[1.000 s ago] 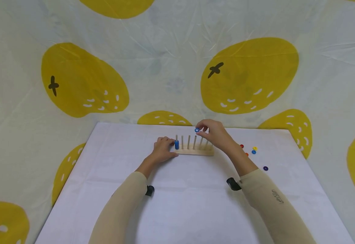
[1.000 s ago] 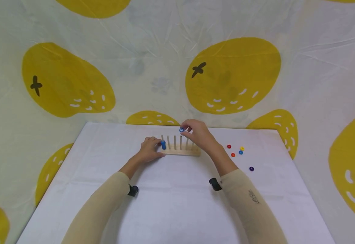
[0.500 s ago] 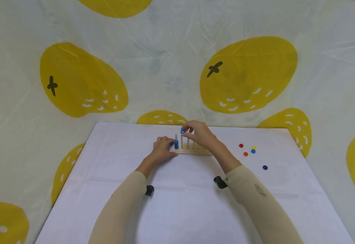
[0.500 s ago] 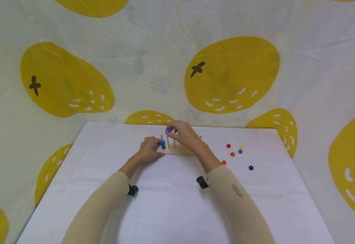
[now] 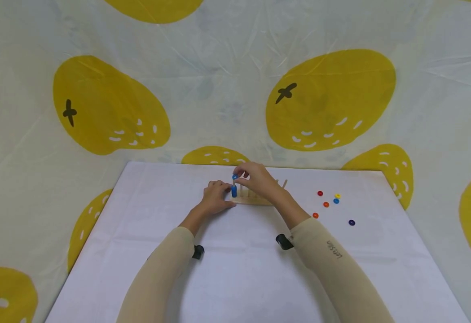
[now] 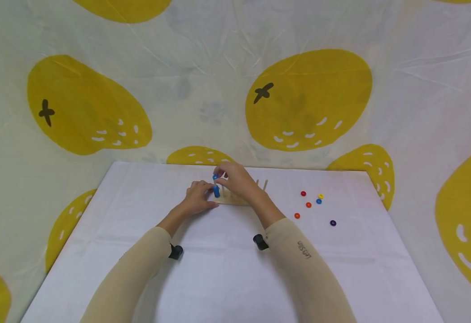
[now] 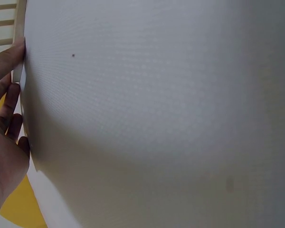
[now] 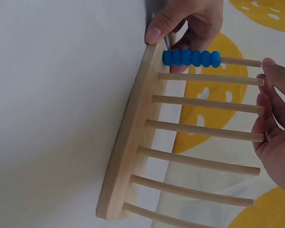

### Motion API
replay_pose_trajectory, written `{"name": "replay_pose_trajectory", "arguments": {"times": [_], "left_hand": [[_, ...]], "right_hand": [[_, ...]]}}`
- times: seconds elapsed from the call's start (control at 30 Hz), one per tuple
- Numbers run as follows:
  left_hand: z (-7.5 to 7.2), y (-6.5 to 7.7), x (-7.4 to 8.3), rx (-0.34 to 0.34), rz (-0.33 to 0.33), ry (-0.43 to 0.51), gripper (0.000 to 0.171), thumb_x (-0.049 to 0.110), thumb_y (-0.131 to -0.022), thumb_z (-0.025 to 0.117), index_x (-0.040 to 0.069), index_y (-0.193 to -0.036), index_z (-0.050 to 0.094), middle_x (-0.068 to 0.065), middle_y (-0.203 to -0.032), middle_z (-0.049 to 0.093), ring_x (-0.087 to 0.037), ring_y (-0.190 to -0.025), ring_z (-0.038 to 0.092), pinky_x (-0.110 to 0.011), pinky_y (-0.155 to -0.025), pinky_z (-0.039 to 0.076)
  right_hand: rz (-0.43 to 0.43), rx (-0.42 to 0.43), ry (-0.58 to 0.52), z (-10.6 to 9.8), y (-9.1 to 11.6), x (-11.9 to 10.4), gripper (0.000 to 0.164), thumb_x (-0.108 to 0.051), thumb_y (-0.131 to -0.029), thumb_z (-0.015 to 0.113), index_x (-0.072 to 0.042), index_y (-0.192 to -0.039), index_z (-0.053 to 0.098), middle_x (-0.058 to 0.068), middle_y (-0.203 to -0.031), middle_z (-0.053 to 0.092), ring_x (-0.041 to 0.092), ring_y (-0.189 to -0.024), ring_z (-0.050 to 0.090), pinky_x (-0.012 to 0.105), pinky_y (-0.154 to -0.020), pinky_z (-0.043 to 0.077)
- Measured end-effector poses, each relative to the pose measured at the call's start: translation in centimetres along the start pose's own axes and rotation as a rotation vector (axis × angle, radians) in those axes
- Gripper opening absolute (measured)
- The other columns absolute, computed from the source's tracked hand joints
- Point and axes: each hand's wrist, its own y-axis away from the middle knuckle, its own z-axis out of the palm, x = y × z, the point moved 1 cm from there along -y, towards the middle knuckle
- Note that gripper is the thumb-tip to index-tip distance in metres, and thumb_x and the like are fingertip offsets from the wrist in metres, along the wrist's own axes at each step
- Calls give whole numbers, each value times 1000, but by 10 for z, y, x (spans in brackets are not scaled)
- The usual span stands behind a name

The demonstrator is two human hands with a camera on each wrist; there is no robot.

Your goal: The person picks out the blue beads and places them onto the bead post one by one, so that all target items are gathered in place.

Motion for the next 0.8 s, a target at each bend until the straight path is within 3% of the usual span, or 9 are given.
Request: {"name": "replay_pose_trajectory", "arguments": {"times": [0.33,0.8], "left_hand": [[-2,1,3,1,-2,6,64,40,-85,85,11,-138,64,-7,-126,61,-31,-131,43,-54,-109,35],[-1,0,0,-2,-4,5,65,41,-85,85,12,-139,64,-6,-126,61,-30,-132,43,-53,-109,35]], "right_hand": [[-24,-11,-2,6,-1,4,20,-14,-95,76,-6,-113,73,8,-108,75,23,-95,66,42,-89,58],[-41,-6,42,6,0,3,19,-15,-95,76,-8,-112,75,5,-105,76,20,-91,66,35,-83,57]]}}
